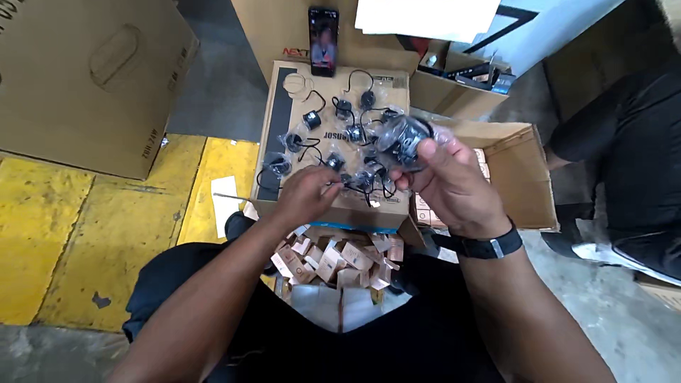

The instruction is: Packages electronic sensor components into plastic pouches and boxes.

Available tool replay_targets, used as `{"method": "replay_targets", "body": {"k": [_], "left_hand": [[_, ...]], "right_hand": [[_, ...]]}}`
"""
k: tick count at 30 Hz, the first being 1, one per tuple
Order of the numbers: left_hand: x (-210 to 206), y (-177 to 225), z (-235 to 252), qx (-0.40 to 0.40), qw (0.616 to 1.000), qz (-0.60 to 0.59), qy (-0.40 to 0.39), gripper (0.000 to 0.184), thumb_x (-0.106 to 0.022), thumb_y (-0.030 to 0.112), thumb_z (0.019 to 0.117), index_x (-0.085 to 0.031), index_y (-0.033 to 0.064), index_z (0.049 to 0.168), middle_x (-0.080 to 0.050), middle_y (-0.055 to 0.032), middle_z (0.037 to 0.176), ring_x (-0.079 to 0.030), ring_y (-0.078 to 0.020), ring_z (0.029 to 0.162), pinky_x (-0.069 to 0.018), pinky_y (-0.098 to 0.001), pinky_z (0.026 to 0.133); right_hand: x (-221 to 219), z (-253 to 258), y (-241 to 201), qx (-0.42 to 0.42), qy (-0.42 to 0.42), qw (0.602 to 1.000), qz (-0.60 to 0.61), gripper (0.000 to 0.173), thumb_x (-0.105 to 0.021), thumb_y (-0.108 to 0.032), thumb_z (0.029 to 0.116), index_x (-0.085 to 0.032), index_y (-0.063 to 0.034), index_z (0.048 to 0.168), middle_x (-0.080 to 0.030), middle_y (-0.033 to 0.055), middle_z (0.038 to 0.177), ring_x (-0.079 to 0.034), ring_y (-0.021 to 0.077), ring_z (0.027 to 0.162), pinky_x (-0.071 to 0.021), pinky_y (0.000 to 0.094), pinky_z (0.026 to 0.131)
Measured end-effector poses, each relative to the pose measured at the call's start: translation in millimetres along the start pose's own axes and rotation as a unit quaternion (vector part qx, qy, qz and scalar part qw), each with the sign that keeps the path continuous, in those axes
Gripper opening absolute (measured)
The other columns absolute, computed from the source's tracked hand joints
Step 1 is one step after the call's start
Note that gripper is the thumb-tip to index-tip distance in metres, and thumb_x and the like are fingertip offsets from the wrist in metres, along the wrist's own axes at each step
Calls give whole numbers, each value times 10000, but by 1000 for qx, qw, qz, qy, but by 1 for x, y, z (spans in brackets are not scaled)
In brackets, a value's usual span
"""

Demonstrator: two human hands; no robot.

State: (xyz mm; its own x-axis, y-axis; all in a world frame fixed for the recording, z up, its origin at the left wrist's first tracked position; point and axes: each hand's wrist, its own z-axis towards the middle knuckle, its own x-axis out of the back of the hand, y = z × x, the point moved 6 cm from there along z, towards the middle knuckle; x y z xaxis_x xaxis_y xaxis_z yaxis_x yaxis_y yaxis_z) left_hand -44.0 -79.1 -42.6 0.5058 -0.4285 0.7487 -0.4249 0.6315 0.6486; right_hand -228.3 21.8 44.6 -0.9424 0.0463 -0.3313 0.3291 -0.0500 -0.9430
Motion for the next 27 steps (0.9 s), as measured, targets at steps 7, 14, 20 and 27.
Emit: {"method": "replay_targets", "body": {"k": [7, 14, 20, 27], "left_hand": [[-99, -45, -51, 84, 933, 104, -334, 376, -597, 360, 1003, -682, 77, 1236, -714, -192, 1114, -680, -403, 1073, -515, -667, 914], [-216, -51, -114, 166, 838, 157, -496, 673, -667, 483, 928, -493, 162, 1494, -663, -270, 1238, -626, -497, 1159, -468, -741, 927], [-249, -59, -138, 339, 814, 145, -450, 813, -741, 374, 860, -397, 139, 1558, -540, -285, 1424, -566, -496, 1257, -485, -700, 953], [-252, -90, -152, 410, 811, 90, -407, 780, -666, 536, 890, -459, 156, 1539, -430, -272, 1544, -452, -501, 1381, -439, -700, 1030]], "right_hand": [[24, -12, -40, 58, 94, 991, 71, 351, -564, -337, 1059, -581, -118, 1333, -671, 122, 1127, -700, 163, 831, -614, 274, 680], [61, -19, -58, 92, 185, 973, 105, 332, -507, -359, 1080, -575, -111, 1290, -668, 128, 1207, -712, 173, 878, -613, 276, 712], [69, -21, -57, 85, 203, 964, 151, 343, -477, -370, 1089, -575, -101, 1278, -653, 160, 1259, -716, 187, 866, -614, 274, 684], [64, -18, -56, 88, 197, 962, 166, 336, -448, -338, 1099, -554, -85, 1292, -648, 183, 1265, -720, 209, 860, -617, 292, 662]]}}
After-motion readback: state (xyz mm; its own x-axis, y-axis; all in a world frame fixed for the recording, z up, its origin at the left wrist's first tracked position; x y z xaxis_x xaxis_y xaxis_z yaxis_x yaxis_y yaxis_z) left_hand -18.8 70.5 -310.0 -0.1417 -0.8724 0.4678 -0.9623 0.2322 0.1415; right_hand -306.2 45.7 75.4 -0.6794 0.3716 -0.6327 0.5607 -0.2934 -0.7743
